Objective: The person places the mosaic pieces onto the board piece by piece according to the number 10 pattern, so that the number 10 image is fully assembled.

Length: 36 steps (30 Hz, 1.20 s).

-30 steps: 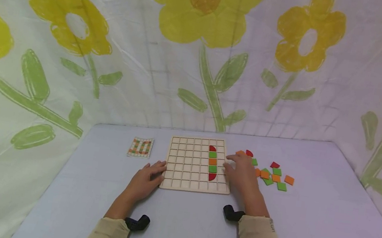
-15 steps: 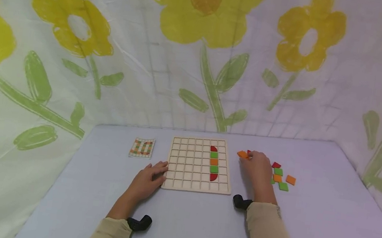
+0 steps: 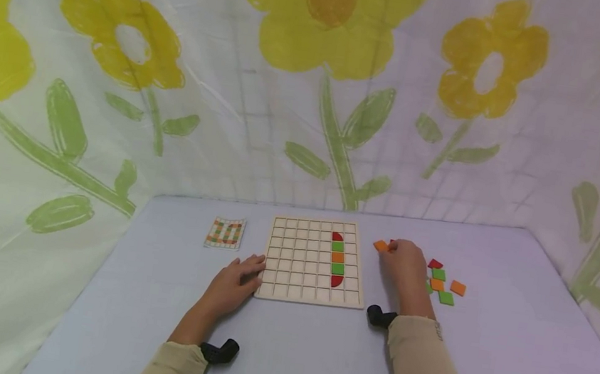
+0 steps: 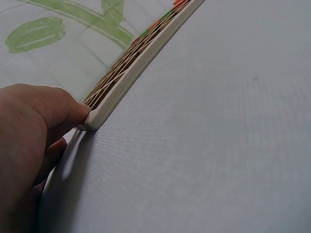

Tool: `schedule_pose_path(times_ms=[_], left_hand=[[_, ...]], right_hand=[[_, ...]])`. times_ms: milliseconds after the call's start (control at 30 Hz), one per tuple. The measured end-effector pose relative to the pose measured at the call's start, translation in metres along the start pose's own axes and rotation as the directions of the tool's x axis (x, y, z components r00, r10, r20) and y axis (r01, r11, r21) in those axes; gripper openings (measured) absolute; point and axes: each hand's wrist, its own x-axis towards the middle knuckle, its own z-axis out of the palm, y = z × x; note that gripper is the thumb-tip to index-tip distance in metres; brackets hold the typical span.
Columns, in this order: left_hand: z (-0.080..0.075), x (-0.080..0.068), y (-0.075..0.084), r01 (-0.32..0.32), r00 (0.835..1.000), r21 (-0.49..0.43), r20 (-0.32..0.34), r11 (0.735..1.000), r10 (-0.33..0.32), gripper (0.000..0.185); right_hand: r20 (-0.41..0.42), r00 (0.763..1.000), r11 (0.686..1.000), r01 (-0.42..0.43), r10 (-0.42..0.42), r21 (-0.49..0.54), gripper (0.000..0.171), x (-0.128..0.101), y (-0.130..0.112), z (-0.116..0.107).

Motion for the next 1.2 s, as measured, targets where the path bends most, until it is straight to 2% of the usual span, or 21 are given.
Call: schedule_pose_path(times_ms=[100, 200, 300, 433, 600, 667, 867, 1200], left_hand=[[0.001, 0.000, -0.001, 0.012, 1.000, 0.001, 0.005, 1.000, -0.012, 0.037], [0.000, -0.001, -0.001, 0.007, 1.000, 0.001, 0.005, 1.000, -0.007, 0.037], [-0.001, -0.002, 0.000, 0.009, 1.000, -0.006, 0.001, 1.000, -0.009, 0.037], [-0.001, -0.002, 0.000, 0.018, 1.000, -0.004, 0.002, 1.000, -0.018, 0.038], [0.001, -0.002, -0.002, 0.034, 0.999, 0.002, 0.004, 0.999, -0.034, 0.038], [0.002, -0.001, -0.002, 0.028, 1.000, 0.006, 0.003, 1.000, -0.028, 0.038], [0.002, 0.000, -0.001, 0.017, 1.000, 0.008, -0.005, 1.000, -0.017, 0.037], [0.002, 0.000, 0.000, 0.021, 1.000, 0.007, -0.003, 1.000, -0.021, 0.037]], right_hand=[[0.024, 0.999, 0.999, 0.037, -0.037, -0.004, 0.045, 0.000, 0.000, 0.001], [0.057, 0.986, 0.987, 0.156, -0.155, -0.028, 0.042, -0.005, -0.005, 0.004], [0.123, 0.946, 0.953, 0.304, -0.301, -0.003, 0.036, -0.018, -0.017, 0.010], [0.215, 0.895, 0.919, 0.391, -0.391, 0.045, 0.028, -0.035, -0.034, 0.022], [0.283, 0.866, 0.908, 0.416, -0.412, 0.047, 0.021, -0.046, -0.042, 0.034], [0.294, 0.868, 0.914, 0.402, -0.400, 0.056, 0.019, -0.048, -0.044, 0.037], [0.309, 0.853, 0.902, 0.431, -0.420, 0.035, 0.019, -0.052, -0.047, 0.043], [0.285, 0.858, 0.897, 0.442, -0.428, 0.016, 0.021, -0.053, -0.048, 0.047]])
